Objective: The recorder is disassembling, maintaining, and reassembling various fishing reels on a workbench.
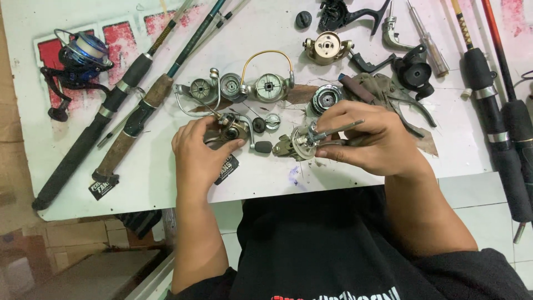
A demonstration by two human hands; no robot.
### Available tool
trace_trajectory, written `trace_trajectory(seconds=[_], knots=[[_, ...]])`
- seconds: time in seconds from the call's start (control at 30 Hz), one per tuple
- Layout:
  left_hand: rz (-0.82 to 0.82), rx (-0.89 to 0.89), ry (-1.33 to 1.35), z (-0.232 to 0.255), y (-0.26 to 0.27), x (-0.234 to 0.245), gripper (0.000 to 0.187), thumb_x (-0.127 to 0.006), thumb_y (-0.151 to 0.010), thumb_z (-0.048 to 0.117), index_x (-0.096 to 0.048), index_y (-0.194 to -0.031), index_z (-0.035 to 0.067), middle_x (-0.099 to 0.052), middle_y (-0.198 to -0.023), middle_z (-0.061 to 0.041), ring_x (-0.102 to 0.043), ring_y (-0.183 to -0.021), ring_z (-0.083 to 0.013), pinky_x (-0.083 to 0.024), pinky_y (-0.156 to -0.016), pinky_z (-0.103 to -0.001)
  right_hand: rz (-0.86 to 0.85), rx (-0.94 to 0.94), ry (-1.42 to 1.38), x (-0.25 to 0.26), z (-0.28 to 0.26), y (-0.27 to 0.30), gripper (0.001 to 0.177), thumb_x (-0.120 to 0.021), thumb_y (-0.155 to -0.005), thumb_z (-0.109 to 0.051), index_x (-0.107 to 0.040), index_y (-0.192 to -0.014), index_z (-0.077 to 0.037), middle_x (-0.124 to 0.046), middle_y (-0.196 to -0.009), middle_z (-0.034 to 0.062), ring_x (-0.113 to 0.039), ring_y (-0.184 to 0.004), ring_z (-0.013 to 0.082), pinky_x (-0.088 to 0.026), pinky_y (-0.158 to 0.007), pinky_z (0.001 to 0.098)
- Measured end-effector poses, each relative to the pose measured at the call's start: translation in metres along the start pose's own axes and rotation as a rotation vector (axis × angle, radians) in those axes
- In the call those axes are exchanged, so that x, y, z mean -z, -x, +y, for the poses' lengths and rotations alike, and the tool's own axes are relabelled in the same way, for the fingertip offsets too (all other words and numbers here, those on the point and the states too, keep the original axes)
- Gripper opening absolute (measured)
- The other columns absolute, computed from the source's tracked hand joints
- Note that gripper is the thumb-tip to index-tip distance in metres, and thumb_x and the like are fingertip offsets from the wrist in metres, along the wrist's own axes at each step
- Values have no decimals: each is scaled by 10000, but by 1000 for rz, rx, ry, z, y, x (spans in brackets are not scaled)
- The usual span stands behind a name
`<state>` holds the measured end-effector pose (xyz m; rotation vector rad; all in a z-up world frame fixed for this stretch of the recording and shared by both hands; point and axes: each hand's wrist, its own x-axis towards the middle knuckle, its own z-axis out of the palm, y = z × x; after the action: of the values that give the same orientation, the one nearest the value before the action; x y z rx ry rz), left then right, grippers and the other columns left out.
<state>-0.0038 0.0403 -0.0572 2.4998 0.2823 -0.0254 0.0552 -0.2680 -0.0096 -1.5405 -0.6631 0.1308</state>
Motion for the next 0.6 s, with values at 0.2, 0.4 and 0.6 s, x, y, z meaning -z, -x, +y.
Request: trace_trajectory(seconds=[0.2,0.4,0.6], knots=[[73,-110,73,3,8,12,648,-949,-691,471,-709,-1189,133,-653,-1134,-58,-600,-1188,-319,-338,-1163,-501,22,11,22,3,6,3,272,-879,-761,73,-781,-1001,-9,-735,-870,172,-585,-620,187,-440,-496,273],[172,-156,181,24,14,26,670,-959,-743,366,-659,-1274,89,-636,-1179,-102,-606,-1205,-330,-439,-1081,-492,18,29,80,1,5,2,267,-872,-778,65,-785,-1015,-22,-739,-877,150,-602,-638,180,-442,-516,261],[190,-263,628,41,17,14,519,-890,-832,170,-644,-1272,49,-635,-1218,-114,-635,-1175,-237,-506,-1050,-378,23,32,102,-2,4,-1,244,-864,-800,45,-777,-1017,-24,-744,-909,156,-611,-653,177,-447,-523,271]])
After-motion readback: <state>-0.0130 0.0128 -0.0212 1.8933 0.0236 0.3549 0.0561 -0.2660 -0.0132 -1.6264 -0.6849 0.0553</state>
